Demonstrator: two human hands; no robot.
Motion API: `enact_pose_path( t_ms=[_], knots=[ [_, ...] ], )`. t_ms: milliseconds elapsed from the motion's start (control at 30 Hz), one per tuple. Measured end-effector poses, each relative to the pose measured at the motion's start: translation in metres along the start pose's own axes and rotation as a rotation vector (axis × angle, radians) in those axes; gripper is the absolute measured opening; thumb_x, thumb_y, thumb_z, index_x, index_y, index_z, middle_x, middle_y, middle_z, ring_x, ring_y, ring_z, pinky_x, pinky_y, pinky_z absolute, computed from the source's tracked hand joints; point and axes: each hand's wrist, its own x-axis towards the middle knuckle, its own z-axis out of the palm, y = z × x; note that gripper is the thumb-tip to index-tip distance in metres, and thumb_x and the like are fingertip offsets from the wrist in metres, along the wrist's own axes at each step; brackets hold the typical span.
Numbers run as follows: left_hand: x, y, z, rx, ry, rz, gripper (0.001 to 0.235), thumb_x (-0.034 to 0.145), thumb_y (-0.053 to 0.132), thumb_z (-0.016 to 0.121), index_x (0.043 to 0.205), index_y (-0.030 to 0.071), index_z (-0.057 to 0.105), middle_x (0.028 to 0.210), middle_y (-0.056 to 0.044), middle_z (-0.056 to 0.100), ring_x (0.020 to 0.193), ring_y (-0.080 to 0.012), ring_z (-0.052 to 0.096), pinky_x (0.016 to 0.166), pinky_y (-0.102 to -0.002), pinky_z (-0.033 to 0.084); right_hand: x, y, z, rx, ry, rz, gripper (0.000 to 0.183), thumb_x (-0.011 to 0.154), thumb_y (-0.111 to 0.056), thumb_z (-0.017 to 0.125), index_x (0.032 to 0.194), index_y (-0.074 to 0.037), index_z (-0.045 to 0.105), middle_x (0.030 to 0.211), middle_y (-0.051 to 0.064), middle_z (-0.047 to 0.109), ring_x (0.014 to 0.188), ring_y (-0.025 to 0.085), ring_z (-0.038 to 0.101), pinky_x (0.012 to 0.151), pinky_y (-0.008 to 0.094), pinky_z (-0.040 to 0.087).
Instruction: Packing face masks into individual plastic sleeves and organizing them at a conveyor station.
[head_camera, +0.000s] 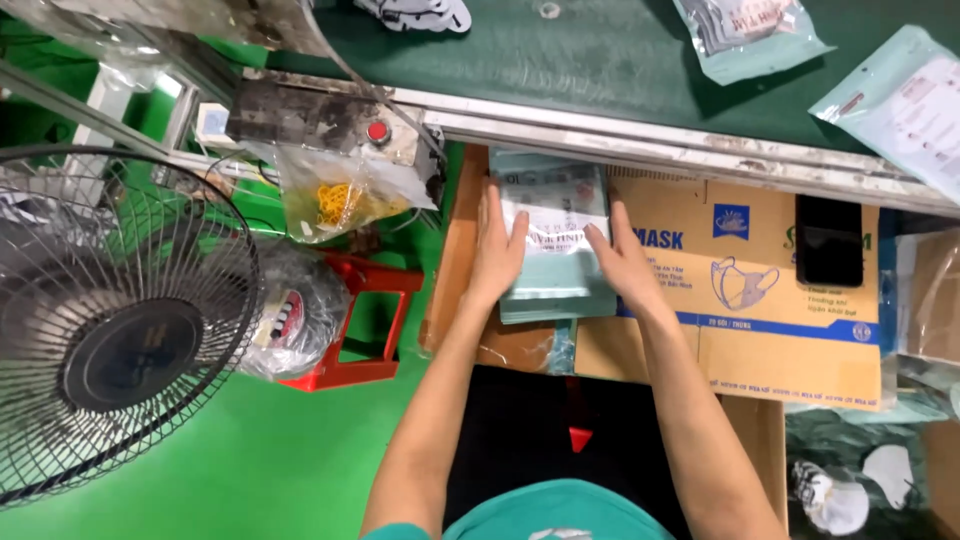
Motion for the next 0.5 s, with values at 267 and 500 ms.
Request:
enact_pose_path(
  t_ms=[267, 500],
  knots=[
    [-0.011, 0.015, -0.006, -0.158, 0.091, 0.05, 0.077, 0.105, 0.031, 0.052, 0.16, -0.007, 0.015, 0.168, -0.029, 0.021, 0.157, -0.0395, 0.022, 0.125, -0.041, 0.02, 0.002, 0.012, 0.0, 0.228, -0.072, -0.118, 0.069, 0.103, -0.02, 0.054, 0.16, 0.004, 0.023, 0.169, 0.02, 0.026, 0.157, 0.028, 0.023, 0.124, 0.033, 0.021],
    [-0.033, 0.032, -0.02, -0.276, 0.099, 0.026, 0.078, 0.102, 0.029, 0.055, 0.161, -0.003, 0.014, 0.168, -0.026, 0.023, 0.151, -0.0396, 0.032, 0.121, -0.04, 0.029, -0.015, 0.004, -0.002, 0.2, -0.072, -0.089, 0.065, 0.105, -0.018, 0.051, 0.159, 0.004, 0.023, 0.168, 0.019, 0.026, 0.156, 0.028, 0.025, 0.123, 0.034, 0.022]
  ],
)
